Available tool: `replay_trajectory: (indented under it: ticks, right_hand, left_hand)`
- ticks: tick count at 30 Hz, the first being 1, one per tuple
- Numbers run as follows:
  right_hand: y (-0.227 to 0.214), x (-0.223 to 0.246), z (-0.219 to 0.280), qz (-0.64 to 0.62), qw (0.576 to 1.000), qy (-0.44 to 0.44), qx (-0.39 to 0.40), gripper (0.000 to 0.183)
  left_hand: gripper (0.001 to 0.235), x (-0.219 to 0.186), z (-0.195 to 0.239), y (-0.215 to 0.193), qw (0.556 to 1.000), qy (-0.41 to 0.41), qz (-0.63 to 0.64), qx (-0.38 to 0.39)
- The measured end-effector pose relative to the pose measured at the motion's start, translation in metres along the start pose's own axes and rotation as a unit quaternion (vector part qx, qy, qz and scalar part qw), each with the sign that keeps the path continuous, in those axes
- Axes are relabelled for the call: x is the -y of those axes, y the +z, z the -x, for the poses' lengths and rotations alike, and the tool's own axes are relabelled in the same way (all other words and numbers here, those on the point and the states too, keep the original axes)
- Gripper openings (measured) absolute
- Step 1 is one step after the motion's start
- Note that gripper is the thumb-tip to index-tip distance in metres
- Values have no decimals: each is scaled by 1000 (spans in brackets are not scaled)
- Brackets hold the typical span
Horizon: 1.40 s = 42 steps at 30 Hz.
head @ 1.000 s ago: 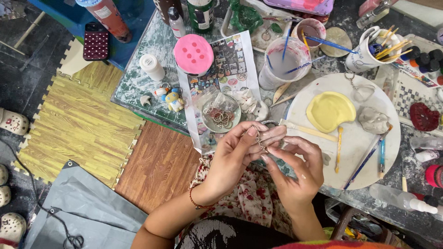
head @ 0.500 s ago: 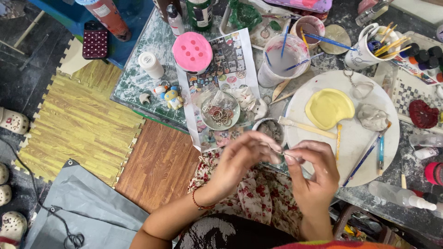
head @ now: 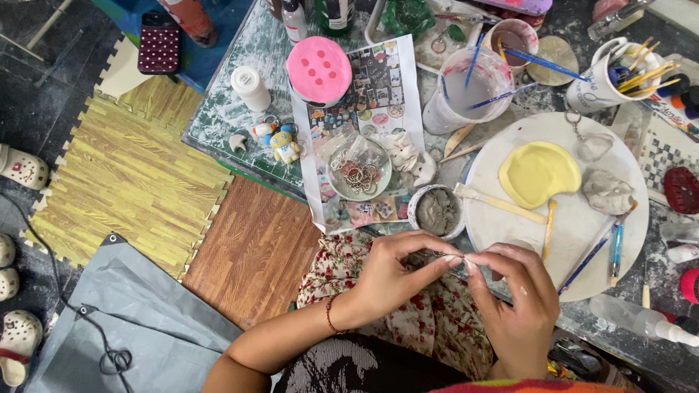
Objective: The person shapes a small piece of clay by hand, then uses a brush to apply a liquid to the clay piece. They wipe the clay with a tissue and continue to refine its shape with their fingers.
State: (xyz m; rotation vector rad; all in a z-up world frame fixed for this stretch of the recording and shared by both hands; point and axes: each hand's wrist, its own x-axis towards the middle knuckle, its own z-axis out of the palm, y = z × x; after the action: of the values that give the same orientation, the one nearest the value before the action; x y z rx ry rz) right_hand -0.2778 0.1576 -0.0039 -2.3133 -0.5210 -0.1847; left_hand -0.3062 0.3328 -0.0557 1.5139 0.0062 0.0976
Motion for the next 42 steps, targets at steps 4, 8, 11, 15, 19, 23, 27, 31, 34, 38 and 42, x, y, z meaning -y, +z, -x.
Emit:
replay_trajectory:
  ticks: [4,8,11,15,19,23,27,31,34,38,42]
  right_hand:
    - [7,-4,-2,-25,1000,7,-1,19]
    - [13,-6,2,-48,999,1,-9,16]
    - [14,-5,5,-83,996,27,-8,13]
    - [12,-2,6,-103,994,36,3,13]
    - [8,-1,5,-100,995,27,7,14]
    - [7,-1,6,-107,994,30,14,16]
    - [8,-4,8,-110,993,45,19,16]
    - [9,-8,10,-152,987,56,19,14]
    - [9,-10,11,-201,977,58,27,14]
    - [7,-9,12,-193,979,55,24,17]
    - [5,-5,12,-153,987,48,9,18]
  left_hand:
    - [18,-4,2,-1,992,106,-70,-21]
    - [26,-9,4,-5,957,220,-184,-30]
    - [28,-13,3,-8,935,273,-224,-36]
    - [27,-21,2,-9,946,255,-199,-31]
    - [23,-31,4,-13,960,207,-186,-15]
    - [22,-40,7,-17,961,189,-204,4]
    - [25,-43,6,-17,945,224,-239,6]
    - [30,-43,6,-16,926,285,-248,7]
    - [36,-44,7,-18,915,307,-262,18]
    - [35,-46,7,-17,926,292,-239,7]
    - [35,-47,7,-17,927,290,-238,11]
